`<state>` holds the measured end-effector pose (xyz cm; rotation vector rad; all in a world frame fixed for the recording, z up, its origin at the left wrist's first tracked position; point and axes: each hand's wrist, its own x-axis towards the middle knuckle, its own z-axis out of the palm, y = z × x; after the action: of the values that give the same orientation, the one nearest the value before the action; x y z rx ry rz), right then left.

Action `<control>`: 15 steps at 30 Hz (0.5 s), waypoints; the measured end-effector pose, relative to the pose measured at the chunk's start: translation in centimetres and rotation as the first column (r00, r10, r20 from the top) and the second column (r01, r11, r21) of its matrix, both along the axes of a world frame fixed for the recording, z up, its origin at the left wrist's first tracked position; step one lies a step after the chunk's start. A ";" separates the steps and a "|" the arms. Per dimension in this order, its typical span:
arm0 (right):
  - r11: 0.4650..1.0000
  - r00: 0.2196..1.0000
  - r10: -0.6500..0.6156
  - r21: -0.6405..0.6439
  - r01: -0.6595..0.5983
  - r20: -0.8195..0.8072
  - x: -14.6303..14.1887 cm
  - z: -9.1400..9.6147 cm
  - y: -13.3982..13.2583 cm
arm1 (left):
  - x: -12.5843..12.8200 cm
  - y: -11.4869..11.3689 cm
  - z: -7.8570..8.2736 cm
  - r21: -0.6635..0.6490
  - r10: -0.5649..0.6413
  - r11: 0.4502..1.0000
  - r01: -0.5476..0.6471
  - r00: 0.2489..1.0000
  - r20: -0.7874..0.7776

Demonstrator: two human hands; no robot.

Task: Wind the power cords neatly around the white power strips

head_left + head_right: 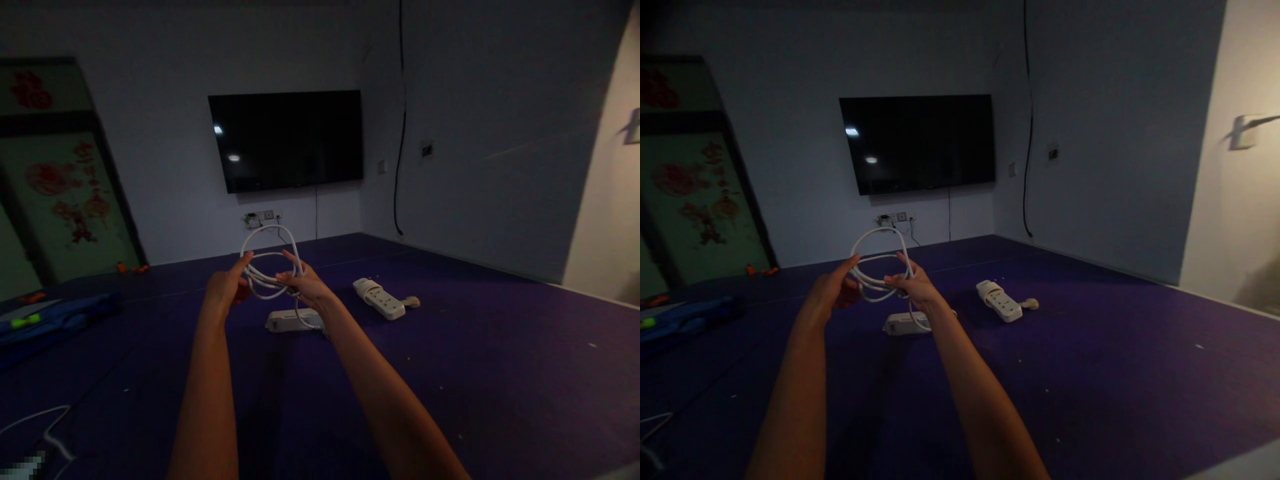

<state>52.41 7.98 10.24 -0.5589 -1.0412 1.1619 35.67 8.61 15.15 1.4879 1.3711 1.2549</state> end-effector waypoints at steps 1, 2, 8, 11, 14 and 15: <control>1.000 1.000 -0.023 0.013 0.022 0.012 0.0 0.1 0.0 | -0.5 -0.3 0.2 -0.008 0.009 1.000 -0.010 0.996 -0.091; 0.999 0.999 -0.043 0.029 0.042 0.026 0.0 0.1 0.0 | -0.9 -0.6 0.4 0.000 0.024 1.000 -0.025 0.984 -0.176; 0.989 0.985 -0.129 0.088 0.119 0.114 -0.3 0.3 0.0 | -1.7 -0.7 0.5 0.166 0.047 0.986 0.019 0.922 -0.385; 0.983 0.971 -0.171 -0.034 0.178 0.165 0.0 0.2 0.4 | -1.6 -0.6 0.5 0.312 0.117 0.949 0.042 0.873 -0.474; 0.955 0.949 -0.176 -0.188 0.228 0.260 0.7 -0.1 1.1 | -1.6 -0.9 0.8 0.467 0.212 0.882 0.062 0.833 -0.511; 0.941 0.938 -0.176 -0.230 0.250 0.300 0.9 -0.3 1.4 | -1.6 -1.0 0.9 0.509 0.219 0.858 0.075 0.842 -0.493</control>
<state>53.29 9.34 9.95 -1.0468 -1.0339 1.0528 34.12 7.61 16.02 2.3208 1.5201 1.3810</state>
